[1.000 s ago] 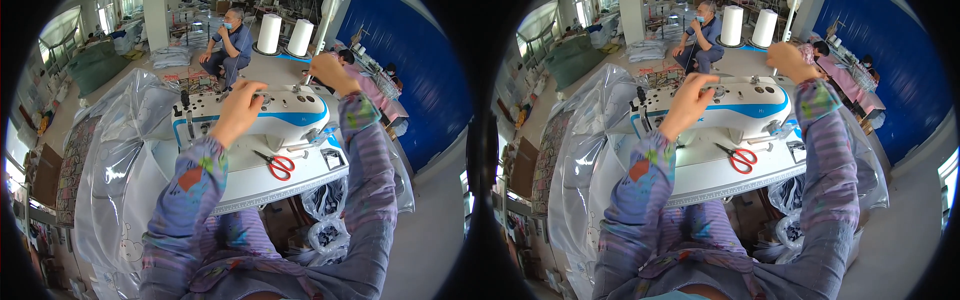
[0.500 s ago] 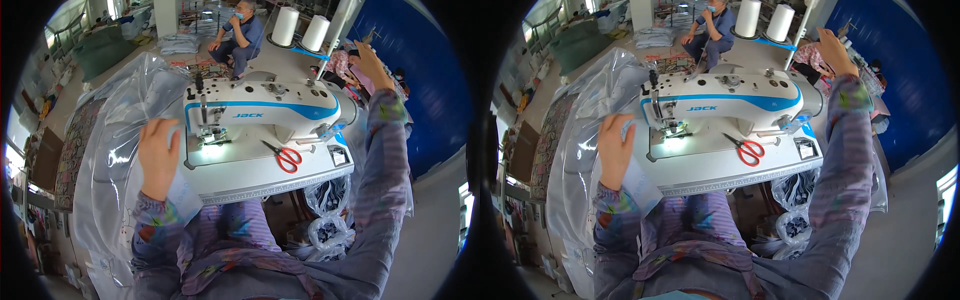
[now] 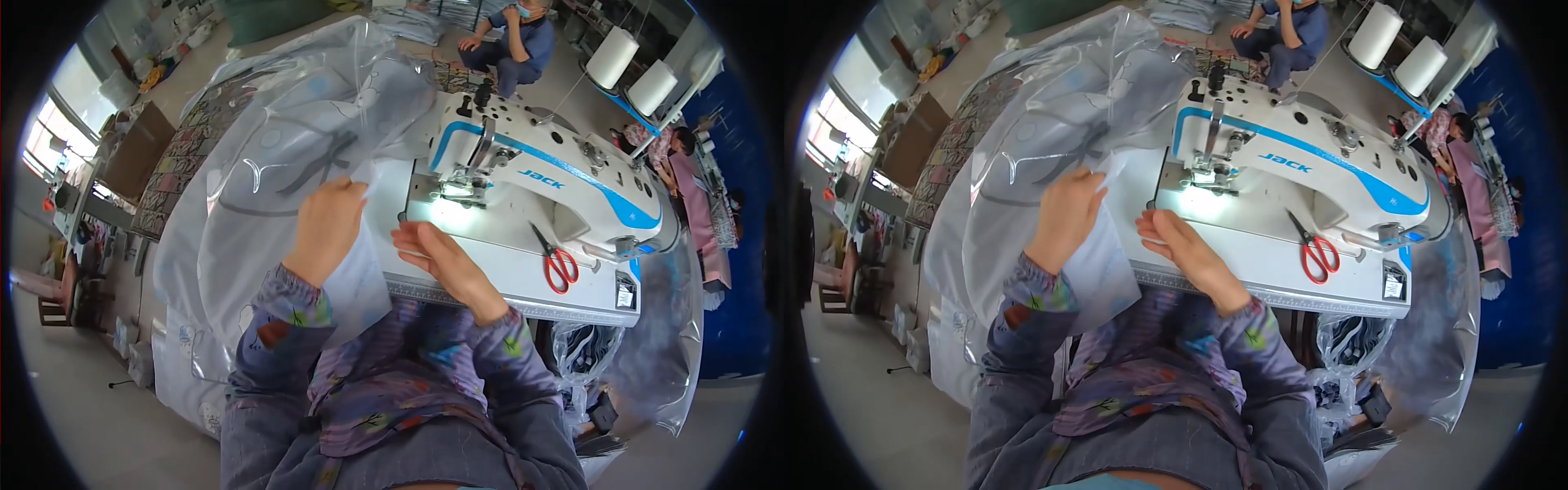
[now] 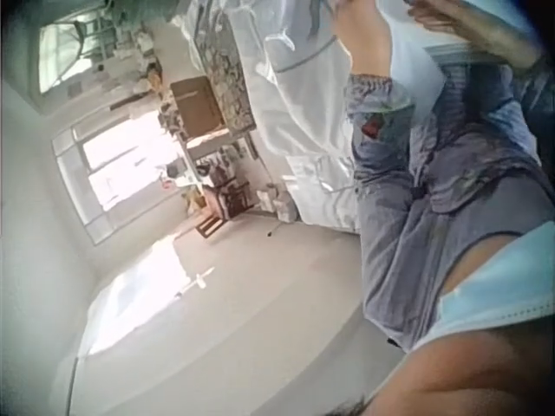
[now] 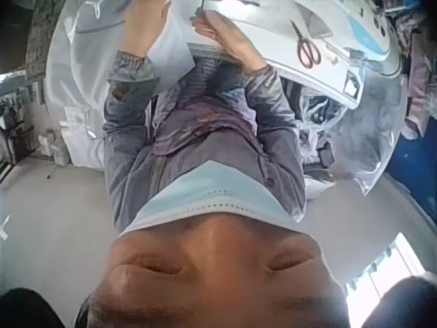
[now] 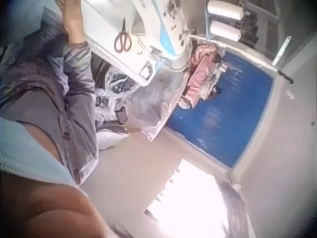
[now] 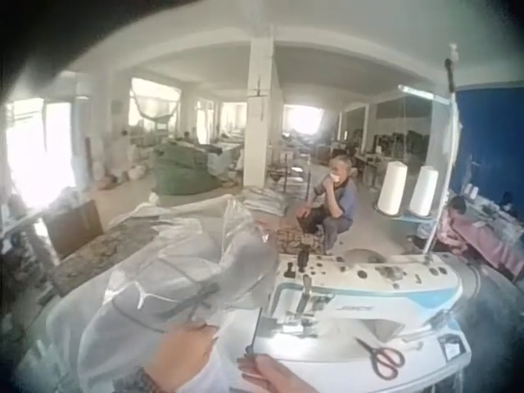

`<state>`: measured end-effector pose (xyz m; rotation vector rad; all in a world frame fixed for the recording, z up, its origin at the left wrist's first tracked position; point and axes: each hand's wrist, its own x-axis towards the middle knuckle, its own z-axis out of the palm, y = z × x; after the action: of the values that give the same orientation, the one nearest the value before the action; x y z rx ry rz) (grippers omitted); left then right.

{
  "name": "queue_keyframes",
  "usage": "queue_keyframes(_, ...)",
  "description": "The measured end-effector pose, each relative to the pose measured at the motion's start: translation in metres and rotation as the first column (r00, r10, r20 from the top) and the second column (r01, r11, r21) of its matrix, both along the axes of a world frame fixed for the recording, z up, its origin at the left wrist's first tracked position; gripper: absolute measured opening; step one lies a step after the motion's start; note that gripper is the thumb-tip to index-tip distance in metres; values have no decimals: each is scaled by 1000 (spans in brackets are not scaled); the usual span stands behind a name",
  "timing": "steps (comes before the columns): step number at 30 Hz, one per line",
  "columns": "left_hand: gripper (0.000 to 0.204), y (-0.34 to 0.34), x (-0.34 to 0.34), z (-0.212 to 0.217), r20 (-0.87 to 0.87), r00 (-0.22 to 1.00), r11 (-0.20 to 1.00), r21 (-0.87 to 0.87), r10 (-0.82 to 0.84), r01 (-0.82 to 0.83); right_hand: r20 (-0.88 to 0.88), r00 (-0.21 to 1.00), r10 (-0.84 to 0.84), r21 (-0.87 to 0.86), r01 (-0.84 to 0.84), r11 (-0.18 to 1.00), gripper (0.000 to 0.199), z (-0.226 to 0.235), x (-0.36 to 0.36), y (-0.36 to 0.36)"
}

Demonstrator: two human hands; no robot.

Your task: Sewing a transparent plastic sheet onto a printed fabric panel using an industrial sewing machine.

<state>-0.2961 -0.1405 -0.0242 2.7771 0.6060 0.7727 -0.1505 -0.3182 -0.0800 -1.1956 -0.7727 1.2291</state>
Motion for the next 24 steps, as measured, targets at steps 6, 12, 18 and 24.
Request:
queue_keyframes(6,9,-68,-28,-38,-156,985,988,122,-70,89,-598,786,-156,-54,155,986,52,-26,-10,64)
queue_keyframes(12,8,-82,-38,-46,-276,946,978,68,-171,197,-496,805,-326,-144,294,945,43,-31,-42,56)
queue_keyframes(18,9,-14,-14,5,-163,929,918,-283,-333,279,-20,898,-439,-86,436,896,40,-43,-55,32)
queue_keyframes(24,11,4,38,-29,25,925,919,-108,-379,379,-425,774,-469,-220,414,883,36,-48,-66,73)
